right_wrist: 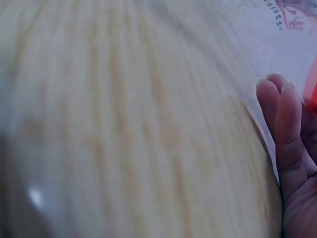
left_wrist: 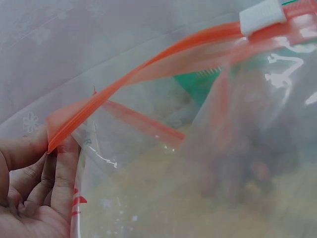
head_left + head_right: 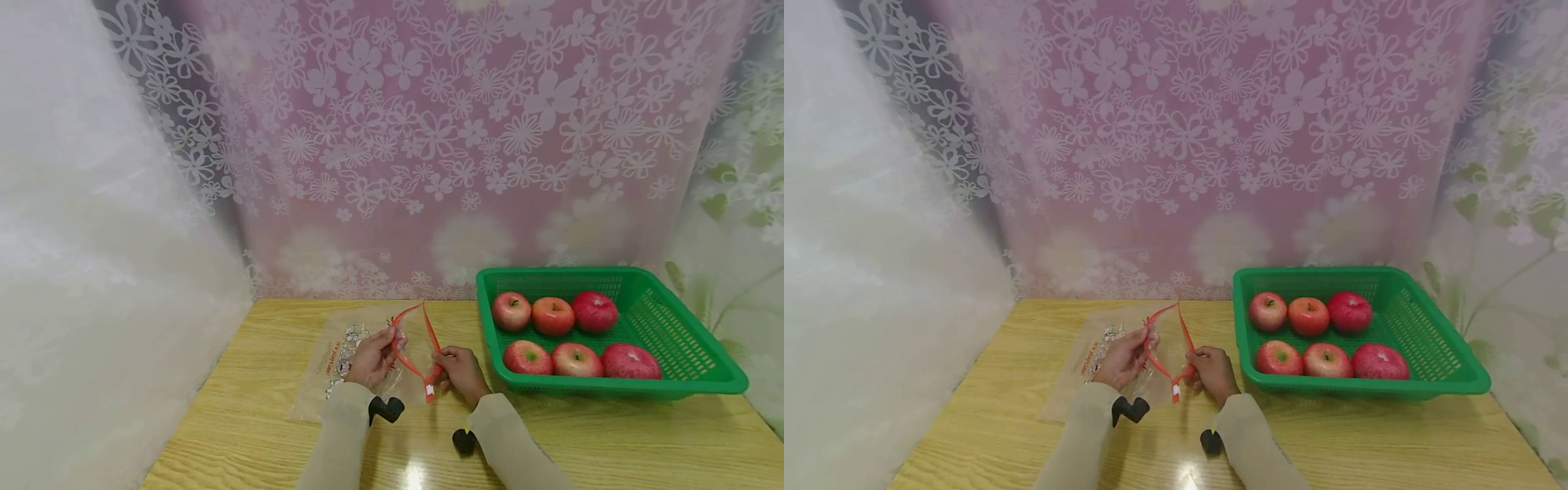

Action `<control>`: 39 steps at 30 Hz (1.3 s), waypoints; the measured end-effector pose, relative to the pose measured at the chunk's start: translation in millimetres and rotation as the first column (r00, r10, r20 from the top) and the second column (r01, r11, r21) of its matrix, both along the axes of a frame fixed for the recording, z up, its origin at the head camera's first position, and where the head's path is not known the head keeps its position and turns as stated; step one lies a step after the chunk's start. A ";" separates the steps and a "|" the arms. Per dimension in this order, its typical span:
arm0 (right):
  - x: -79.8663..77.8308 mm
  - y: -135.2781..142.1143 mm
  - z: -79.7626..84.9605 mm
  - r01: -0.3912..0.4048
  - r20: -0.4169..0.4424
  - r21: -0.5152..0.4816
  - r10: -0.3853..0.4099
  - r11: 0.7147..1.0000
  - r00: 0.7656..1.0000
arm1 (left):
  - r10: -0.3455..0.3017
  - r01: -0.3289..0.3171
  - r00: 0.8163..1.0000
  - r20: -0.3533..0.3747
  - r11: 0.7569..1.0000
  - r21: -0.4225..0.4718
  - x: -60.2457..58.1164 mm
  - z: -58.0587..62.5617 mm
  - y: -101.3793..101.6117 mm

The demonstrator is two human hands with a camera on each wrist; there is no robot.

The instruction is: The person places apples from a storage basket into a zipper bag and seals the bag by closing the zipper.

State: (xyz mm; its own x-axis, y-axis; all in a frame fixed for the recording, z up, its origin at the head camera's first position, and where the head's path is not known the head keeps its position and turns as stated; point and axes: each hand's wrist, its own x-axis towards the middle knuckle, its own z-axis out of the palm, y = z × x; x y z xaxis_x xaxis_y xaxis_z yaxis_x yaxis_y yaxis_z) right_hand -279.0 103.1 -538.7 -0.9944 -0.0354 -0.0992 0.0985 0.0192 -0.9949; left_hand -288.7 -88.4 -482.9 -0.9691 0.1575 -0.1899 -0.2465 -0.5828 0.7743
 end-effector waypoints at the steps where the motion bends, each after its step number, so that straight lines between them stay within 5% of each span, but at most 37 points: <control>1: 0.2 -0.1 0.5 0.003 -0.001 0.005 -0.003 1.000 1.000 | 0.001 -0.001 1.000 0.005 1.000 0.003 -0.2 -0.1 0.4; 19: 9.9 1.0 10.8 0.071 0.018 -0.055 -0.070 0.996 0.997 | -0.035 0.034 0.999 -0.022 0.999 -0.028 1.0 -0.2 2.2; 34: 34.7 -1.0 47.2 0.076 -0.233 0.257 -0.014 0.964 0.972 | -0.029 0.028 0.999 -0.022 0.997 -0.070 1.0 -1.9 -0.2; 39: 41.6 -0.7 61.5 0.057 -0.298 0.291 0.034 0.955 0.954 | -0.049 0.046 0.998 -0.045 0.997 -0.065 1.9 -1.8 -1.4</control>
